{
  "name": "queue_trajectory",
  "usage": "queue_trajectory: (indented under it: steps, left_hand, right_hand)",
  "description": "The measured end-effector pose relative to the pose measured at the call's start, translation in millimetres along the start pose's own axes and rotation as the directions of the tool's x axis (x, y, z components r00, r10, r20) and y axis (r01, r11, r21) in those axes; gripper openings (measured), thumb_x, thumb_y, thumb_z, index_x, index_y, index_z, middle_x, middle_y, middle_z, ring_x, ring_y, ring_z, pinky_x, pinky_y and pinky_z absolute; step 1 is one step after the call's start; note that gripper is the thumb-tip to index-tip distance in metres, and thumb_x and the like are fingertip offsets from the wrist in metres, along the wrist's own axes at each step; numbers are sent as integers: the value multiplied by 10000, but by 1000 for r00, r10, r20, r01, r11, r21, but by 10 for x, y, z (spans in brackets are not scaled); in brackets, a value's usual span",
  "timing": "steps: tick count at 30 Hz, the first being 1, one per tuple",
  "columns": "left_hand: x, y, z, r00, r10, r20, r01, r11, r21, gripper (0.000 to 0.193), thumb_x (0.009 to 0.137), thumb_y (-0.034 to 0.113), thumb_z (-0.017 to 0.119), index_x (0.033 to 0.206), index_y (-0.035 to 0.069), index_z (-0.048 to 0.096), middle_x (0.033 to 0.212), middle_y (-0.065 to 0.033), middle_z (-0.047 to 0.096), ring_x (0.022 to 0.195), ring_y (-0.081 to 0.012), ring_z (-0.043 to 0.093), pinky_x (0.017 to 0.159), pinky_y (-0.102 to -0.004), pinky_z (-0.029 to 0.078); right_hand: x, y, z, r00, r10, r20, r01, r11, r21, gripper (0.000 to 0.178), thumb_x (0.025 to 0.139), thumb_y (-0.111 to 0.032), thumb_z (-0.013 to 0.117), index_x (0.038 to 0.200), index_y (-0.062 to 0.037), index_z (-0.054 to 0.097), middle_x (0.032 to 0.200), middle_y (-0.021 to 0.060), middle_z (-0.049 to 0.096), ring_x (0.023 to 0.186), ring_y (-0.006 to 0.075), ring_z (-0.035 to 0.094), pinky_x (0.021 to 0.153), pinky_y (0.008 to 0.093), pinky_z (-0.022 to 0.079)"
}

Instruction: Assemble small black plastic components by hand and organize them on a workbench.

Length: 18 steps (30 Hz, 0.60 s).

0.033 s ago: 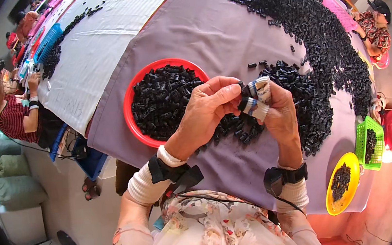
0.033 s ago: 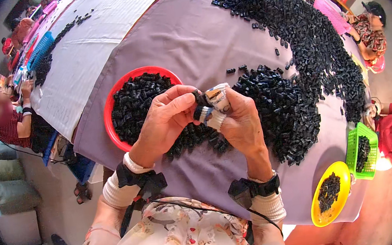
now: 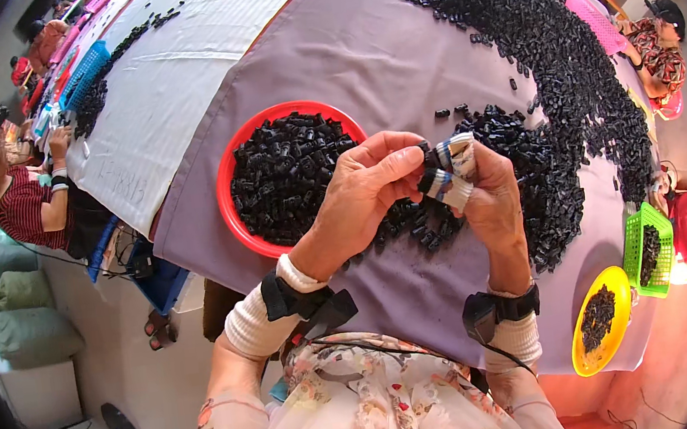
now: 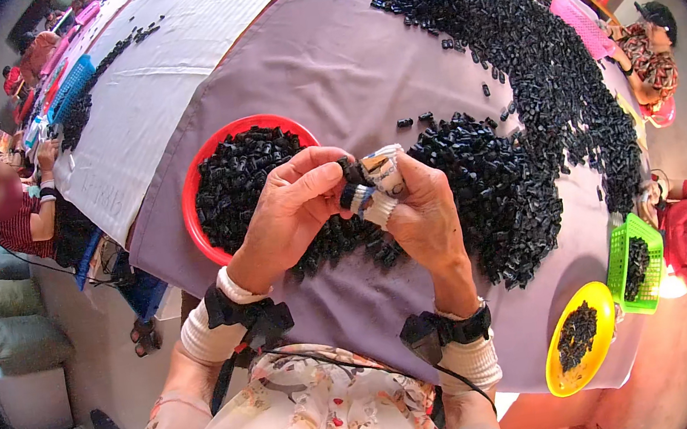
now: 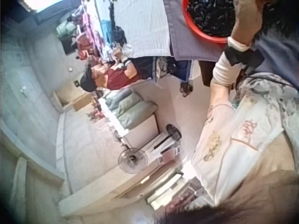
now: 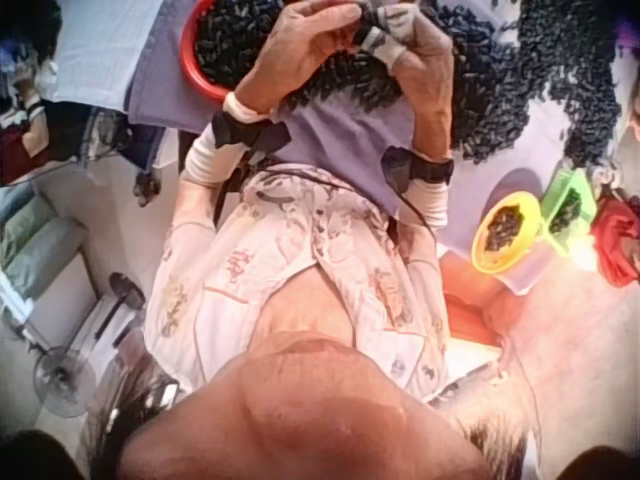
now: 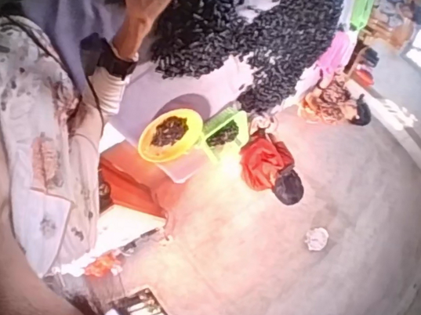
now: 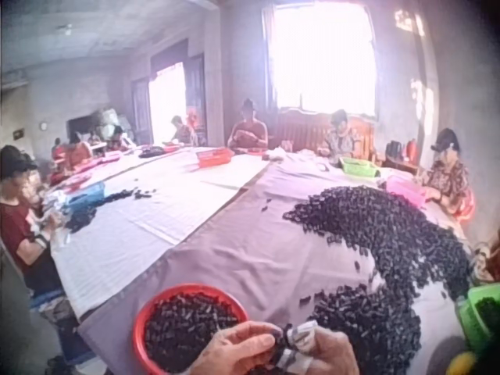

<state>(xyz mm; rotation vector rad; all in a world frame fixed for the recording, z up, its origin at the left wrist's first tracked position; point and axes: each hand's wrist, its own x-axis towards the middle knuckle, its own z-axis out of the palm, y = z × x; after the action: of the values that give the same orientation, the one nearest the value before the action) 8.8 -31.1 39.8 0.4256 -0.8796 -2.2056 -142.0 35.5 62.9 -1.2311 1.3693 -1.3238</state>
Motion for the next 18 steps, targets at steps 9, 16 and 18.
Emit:
queue_trajectory:
  steps: [9,16,18]
  left_hand:
    - [7,-55,17,999,-37,-5,36,986,-165,180,878,157,534,971,10,578,766,-25,589,675,-84,553,616,-228,463]
    - [-11,-99,-39,995,-76,69,90,971,-224,190,894,154,502,991,5,569,804,-51,603,683,-113,574,637,-260,482]
    - [-15,-105,-28,995,-91,36,97,970,-224,186,889,153,514,977,2,577,773,-43,598,664,-104,567,621,-245,475]
  right_hand:
    - [-39,0,-10,999,39,-3,-39,999,23,166,703,-50,680,834,-31,580,668,-44,558,572,7,465,490,166,366]
    - [-59,169,-72,997,82,18,-83,994,68,178,702,-88,699,830,-49,582,623,-73,516,485,-13,401,417,155,286]
    - [-71,135,-60,997,75,4,-75,993,90,194,695,-72,704,842,-43,581,645,-67,527,513,-10,423,439,156,318]
